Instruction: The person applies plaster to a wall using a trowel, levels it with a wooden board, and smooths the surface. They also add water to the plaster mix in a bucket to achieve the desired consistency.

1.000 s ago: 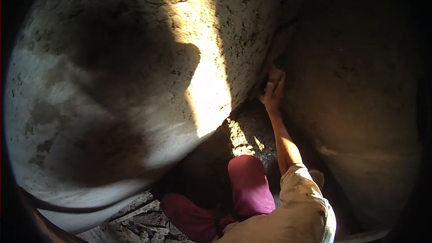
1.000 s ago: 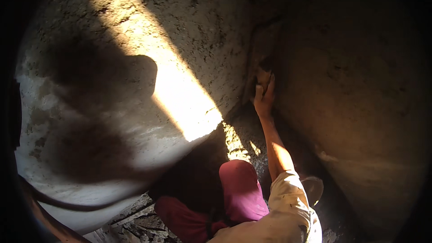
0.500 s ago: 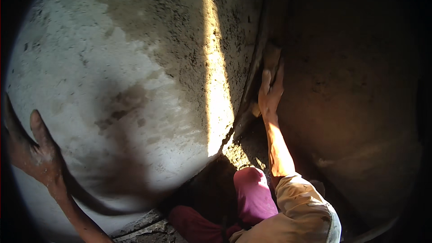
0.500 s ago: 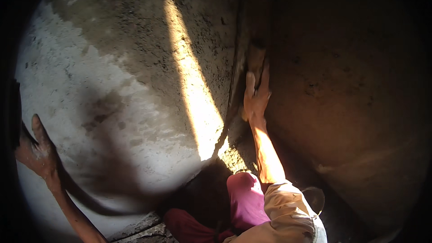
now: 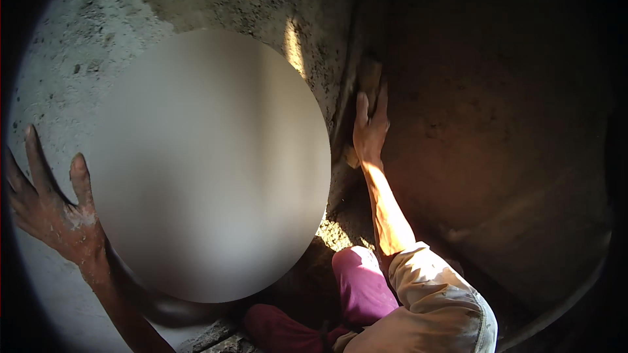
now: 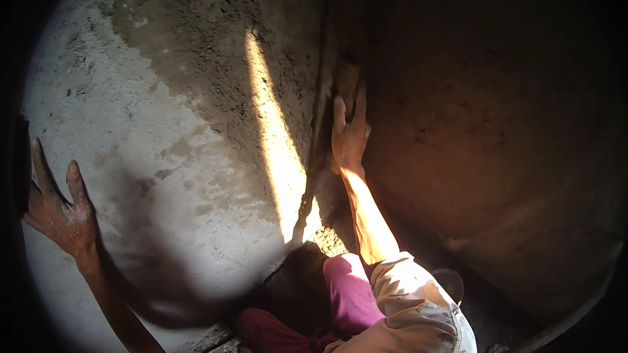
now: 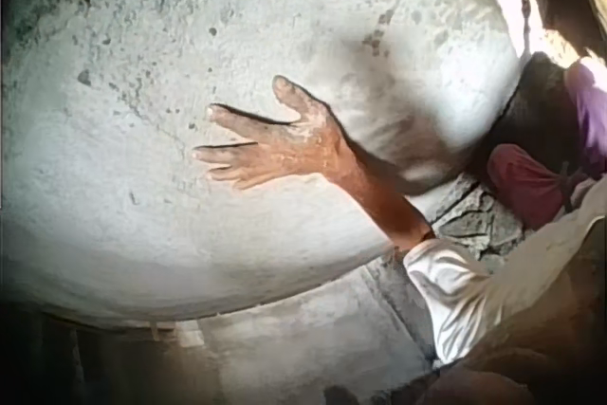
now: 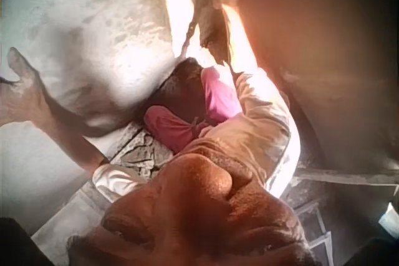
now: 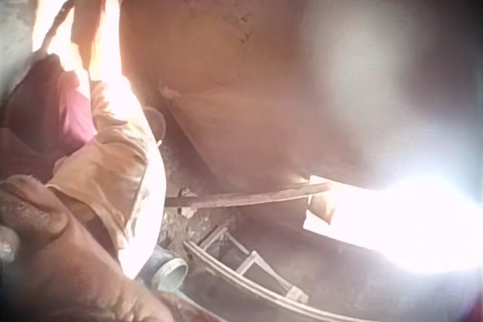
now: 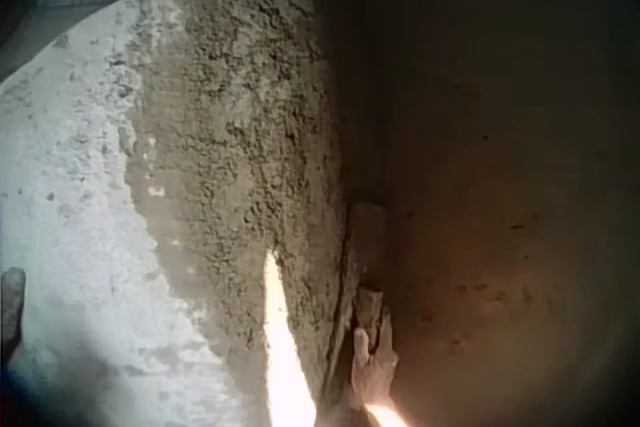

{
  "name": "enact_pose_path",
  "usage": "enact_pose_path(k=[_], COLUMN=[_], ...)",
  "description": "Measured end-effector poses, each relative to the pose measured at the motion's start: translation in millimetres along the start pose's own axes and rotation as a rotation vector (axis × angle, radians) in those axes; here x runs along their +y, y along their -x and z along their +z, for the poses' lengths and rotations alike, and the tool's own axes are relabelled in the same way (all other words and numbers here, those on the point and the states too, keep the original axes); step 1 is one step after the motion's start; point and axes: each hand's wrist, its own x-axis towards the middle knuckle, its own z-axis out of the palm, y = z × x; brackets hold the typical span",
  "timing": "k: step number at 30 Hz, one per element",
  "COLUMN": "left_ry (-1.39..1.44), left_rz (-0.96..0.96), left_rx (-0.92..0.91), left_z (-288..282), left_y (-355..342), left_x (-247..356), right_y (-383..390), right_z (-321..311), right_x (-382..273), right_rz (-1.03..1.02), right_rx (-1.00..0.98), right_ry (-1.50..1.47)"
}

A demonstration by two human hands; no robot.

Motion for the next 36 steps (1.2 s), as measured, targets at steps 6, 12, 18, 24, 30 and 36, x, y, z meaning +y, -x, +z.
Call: enact_pose_path(k=[6,12,18,24,30,36], left_ry=[0.051,0.073,0.171,0.178,0.181,0.235], left_rz=[-0.128,-0.142,-0.209,-0.24,-0.272,-0.351], left_rx=[0.043,0.021,0.06,0.022,0.048,0.039], left_z=[-10,-15,-14,-16,-17,-11], left_y=[-11,1,-2,0,3,2], left_x=[7,-4,12,7,-6,21], right_y=[161,89,-51,-42,-123,-183], right_z=[21,36,-14,-105,-230,-324], right_x=[60,-83,-173,-123,-208,-237], right_rz=[0.199,-0.291,-0.327,-0.382,-0.711,-0.718], right_rx=[-0.174,-0.288,-0.152,-0.041,0.28,0.669], right_ry=[-0.006,-0.183,-0.139,-0.208,0.024,0.675])
